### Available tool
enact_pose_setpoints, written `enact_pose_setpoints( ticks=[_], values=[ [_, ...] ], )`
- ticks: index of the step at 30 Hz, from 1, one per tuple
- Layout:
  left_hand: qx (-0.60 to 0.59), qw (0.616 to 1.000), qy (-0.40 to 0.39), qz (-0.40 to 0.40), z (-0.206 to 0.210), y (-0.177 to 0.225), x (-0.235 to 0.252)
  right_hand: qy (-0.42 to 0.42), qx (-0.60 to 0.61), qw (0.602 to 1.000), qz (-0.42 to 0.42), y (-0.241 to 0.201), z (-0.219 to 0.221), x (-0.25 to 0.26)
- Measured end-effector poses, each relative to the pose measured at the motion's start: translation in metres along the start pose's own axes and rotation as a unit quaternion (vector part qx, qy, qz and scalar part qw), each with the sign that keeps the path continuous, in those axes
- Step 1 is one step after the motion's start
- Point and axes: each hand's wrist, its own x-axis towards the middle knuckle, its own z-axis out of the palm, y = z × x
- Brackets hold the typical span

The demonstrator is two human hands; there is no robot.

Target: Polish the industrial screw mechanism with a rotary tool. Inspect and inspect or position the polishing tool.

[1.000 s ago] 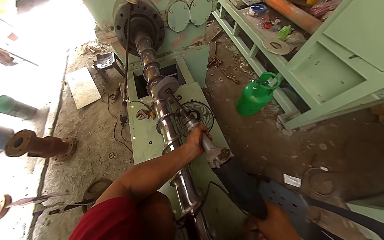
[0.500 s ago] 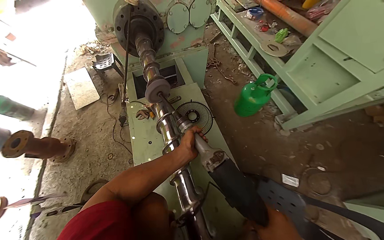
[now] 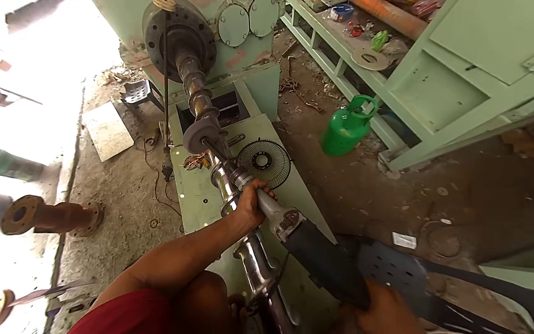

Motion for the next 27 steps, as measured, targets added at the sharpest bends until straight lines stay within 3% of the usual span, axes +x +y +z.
enact_pose_setpoints(
  ticks=[27],
  values=[
    [0.057, 0.997, 0.045, -0.013, 0.022, -0.01, 0.029, 0.035, 0.062, 0.997, -0.02, 0.023, 0.025, 0.031]
  ],
)
